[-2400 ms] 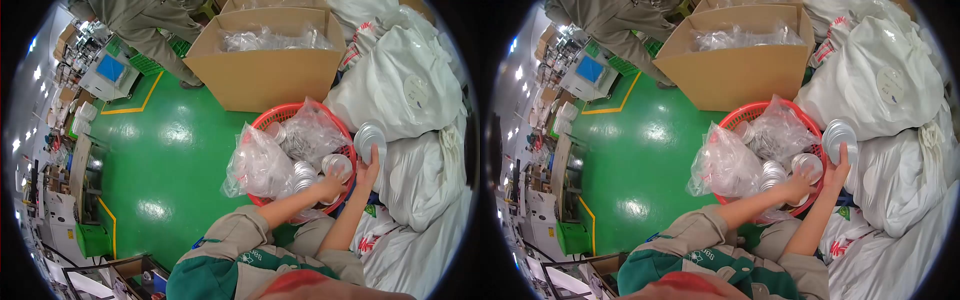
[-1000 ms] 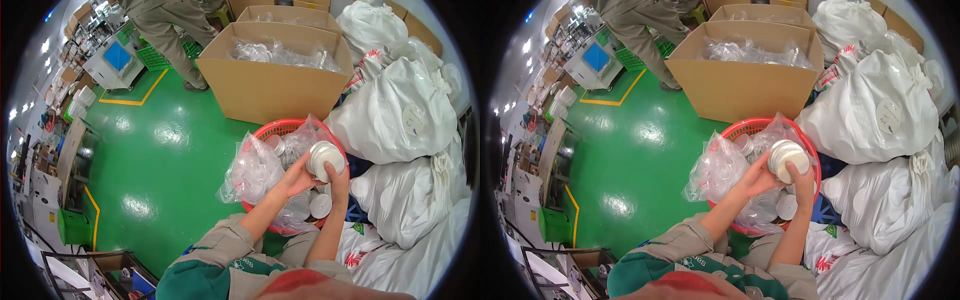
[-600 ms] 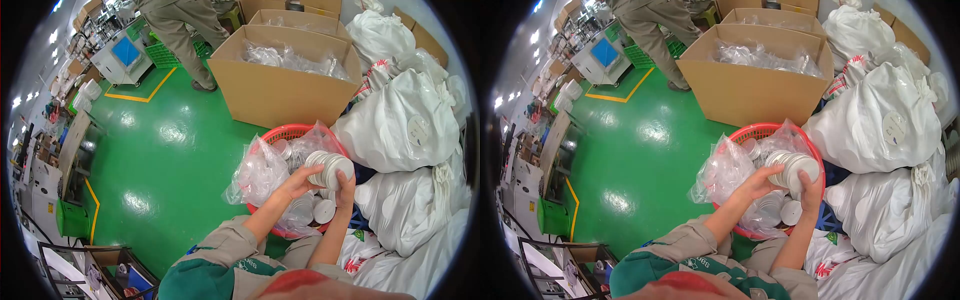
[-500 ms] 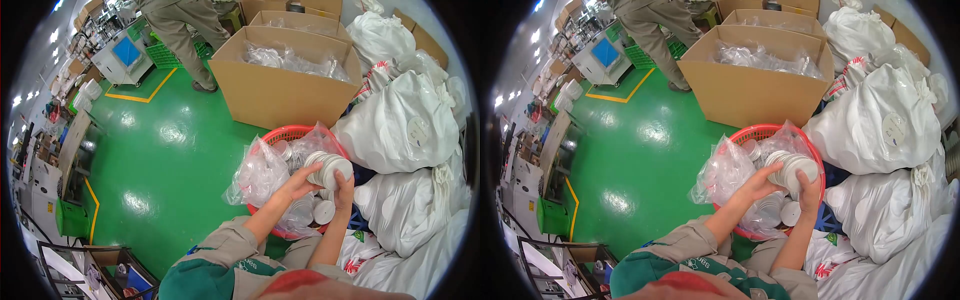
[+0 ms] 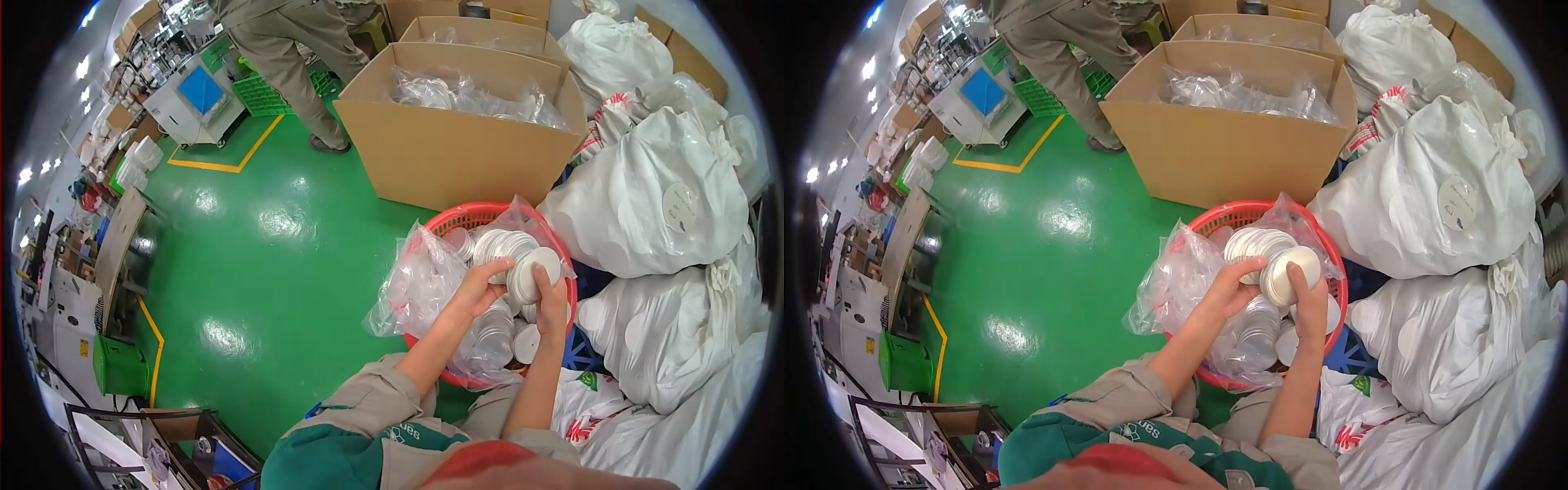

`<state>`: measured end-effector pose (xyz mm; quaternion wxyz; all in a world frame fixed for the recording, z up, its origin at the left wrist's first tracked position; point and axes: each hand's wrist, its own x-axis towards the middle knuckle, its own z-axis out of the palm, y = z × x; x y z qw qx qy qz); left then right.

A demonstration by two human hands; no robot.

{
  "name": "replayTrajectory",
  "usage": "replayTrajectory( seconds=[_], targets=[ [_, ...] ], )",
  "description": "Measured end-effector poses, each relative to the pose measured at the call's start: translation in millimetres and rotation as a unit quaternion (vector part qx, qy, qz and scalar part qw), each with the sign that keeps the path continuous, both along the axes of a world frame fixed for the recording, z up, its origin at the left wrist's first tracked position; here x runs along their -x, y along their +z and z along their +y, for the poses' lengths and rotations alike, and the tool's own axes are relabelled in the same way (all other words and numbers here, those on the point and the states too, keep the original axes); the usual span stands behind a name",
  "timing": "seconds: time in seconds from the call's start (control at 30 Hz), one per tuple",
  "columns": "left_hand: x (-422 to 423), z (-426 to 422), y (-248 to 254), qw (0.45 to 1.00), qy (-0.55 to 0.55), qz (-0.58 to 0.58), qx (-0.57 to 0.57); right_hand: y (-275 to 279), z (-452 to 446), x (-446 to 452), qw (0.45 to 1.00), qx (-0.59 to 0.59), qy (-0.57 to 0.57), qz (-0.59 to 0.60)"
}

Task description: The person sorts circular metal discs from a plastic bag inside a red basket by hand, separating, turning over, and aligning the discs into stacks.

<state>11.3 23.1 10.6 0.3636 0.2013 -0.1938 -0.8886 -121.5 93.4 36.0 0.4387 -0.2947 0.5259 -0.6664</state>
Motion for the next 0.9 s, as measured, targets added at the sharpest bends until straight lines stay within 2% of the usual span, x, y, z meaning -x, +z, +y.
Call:
replayTrajectory(
  seconds=[0.2, 0.27, 0.3, 0.37, 0.6, 0.73, 0.8, 0.9],
  targets=[
    [2.9, 5.4, 15.1, 0.999, 0.009, 0.037, -0.021, 2.0, -1.1, 0.3, 0.996, 0.047, -0.058, -0.057],
    [2.5, -1.0, 5.4, 0.998, -0.003, 0.05, -0.031, 3.2, 0.1, 2.1, 0.994, 0.025, -0.08, -0.07],
    [0.6, -0.5, 5.6, 0.999, 0.014, 0.022, -0.02, 6.1, 0.9, 1.0, 0.992, 0.025, -0.084, -0.093],
    [0.1, -3.2, 10.6, 0.999, -0.006, 0.051, -0.012, -1.3, -1.0, 1.1, 0.984, 0.089, -0.11, -0.111],
    [2.7, 2.6, 7.2, 0.999, -0.006, -0.029, 0.027, -1.7, 0.8, 2.9, 0.963, 0.099, -0.07, -0.24],
    [11.0, 9.9, 14.9, 0.998, 0.011, -0.053, 0.037, 4.7, 1.6, 0.1, 0.966, 0.08, -0.075, -0.234],
    [9.5, 7.2, 17.5, 0.996, -0.026, 0.088, -0.021, -3.8, 0.1, 5.4, 0.957, 0.09, -0.082, -0.262],
    [12.9, 10.8, 15.3, 0.998, -0.006, 0.05, 0.024, -7.9, 0.0, 7.1, 0.941, 0.12, -0.107, -0.298]
  ],
)
